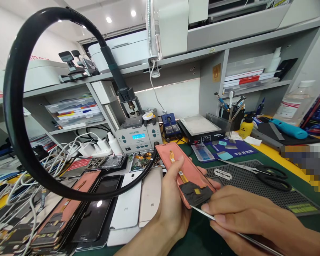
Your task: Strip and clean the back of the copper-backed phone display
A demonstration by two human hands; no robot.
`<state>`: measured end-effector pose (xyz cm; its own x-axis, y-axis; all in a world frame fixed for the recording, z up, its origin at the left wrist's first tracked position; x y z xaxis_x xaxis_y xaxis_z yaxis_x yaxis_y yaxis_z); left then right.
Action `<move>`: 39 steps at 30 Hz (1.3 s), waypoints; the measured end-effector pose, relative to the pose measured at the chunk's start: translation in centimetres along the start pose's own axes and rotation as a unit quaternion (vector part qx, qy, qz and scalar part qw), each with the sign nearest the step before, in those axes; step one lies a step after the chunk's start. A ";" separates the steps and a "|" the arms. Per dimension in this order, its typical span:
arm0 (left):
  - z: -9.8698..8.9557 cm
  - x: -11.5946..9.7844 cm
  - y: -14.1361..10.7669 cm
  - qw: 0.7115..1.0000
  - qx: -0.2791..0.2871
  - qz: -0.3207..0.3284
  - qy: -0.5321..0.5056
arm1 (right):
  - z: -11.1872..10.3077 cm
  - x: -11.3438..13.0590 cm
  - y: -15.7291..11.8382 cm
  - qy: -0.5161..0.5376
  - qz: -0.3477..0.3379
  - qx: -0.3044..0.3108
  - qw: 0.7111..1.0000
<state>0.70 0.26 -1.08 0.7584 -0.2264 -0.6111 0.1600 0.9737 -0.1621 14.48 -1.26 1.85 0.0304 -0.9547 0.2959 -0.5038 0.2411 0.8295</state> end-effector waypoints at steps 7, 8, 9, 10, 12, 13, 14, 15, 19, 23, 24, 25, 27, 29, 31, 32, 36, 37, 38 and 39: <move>-0.2 0.1 0.1 1.000 0.005 -0.005 -0.011 | -0.2 -0.3 -0.8 -0.030 0.004 0.042 0.999; -0.2 0.2 0.1 1.000 0.006 -0.009 -0.012 | -0.2 -0.3 -0.8 -0.037 0.006 0.045 0.998; -0.2 0.3 0.1 1.000 0.006 -0.015 -0.011 | -0.3 -0.3 -0.9 -0.043 0.005 0.046 0.998; -0.2 0.3 0.0 1.000 0.004 -0.021 -0.011 | -0.3 -0.3 -0.9 -0.048 0.005 0.046 0.998; -0.1 0.4 -0.1 1.000 -0.004 -0.026 -0.010 | -0.3 -0.3 -0.7 -0.054 0.000 0.045 0.997; -0.1 0.3 -0.1 1.000 -0.009 -0.024 -0.010 | -0.4 -0.3 -0.5 -0.054 -0.008 0.046 0.997; -0.1 0.3 -0.1 1.000 -0.012 -0.021 -0.011 | -0.5 -0.3 -0.4 -0.053 -0.013 0.044 0.998; -0.1 0.3 -0.1 1.000 -0.012 -0.018 -0.012 | -0.6 -0.3 -0.2 -0.051 -0.017 0.042 0.998; -0.1 0.2 0.1 1.000 -0.014 -0.022 -0.014 | -0.7 -0.6 0.1 -0.042 -0.013 0.035 0.998; -0.2 0.3 0.1 0.999 -0.018 -0.030 -0.009 | -0.6 -0.6 -0.2 -0.037 -0.008 0.009 0.999; -0.2 0.3 0.2 0.999 -0.017 -0.027 -0.009 | -0.5 -0.5 -0.3 -0.038 -0.006 0.006 0.999; -0.2 0.2 0.2 1.000 -0.018 -0.023 -0.009 | -0.4 -0.5 -0.5 -0.040 -0.005 0.004 0.999; -0.2 0.2 0.2 1.000 -0.022 -0.016 -0.010 | -0.2 -0.4 -0.8 -0.047 0.000 0.003 0.999; -0.1 0.2 0.2 1.000 -0.024 -0.016 -0.006 | 0.0 -0.4 -0.9 -0.051 0.001 0.004 0.999; -0.1 0.2 0.2 1.000 -0.023 -0.020 -0.001 | 0.1 -0.4 -0.8 -0.051 -0.002 0.004 0.999; -0.1 0.2 0.1 1.000 -0.022 -0.022 0.000 | 0.1 -0.4 -0.8 -0.049 -0.002 0.005 0.999; 0.0 0.2 0.1 0.999 -0.022 -0.028 0.000 | 0.1 -0.3 -0.7 -0.032 -0.001 0.004 0.999; 0.0 0.2 0.1 0.999 -0.023 -0.027 0.000 | 0.1 -0.3 -0.7 -0.030 -0.001 0.005 1.000; 0.0 0.2 0.1 0.999 -0.023 -0.026 0.001 | 0.1 -0.3 -0.7 -0.029 -0.003 0.007 1.000; 0.0 0.2 0.1 0.999 -0.023 -0.026 0.003 | 0.0 -0.3 -0.7 -0.028 -0.005 0.010 1.000</move>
<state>0.84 0.30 -1.19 0.7464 -0.2766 -0.6053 0.1693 0.9585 -0.2294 14.82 -1.12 1.12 -0.0124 -0.9651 0.2614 -0.5204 0.2295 0.8225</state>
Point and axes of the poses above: each hand's wrist, its own y-axis towards the middle knuckle, its own z-axis out of the palm, x = y × z, the point moved 3 cm from there along y, towards the middle knuckle, and after that the axes turned 6 degrees about x, right-handed, at the moved point
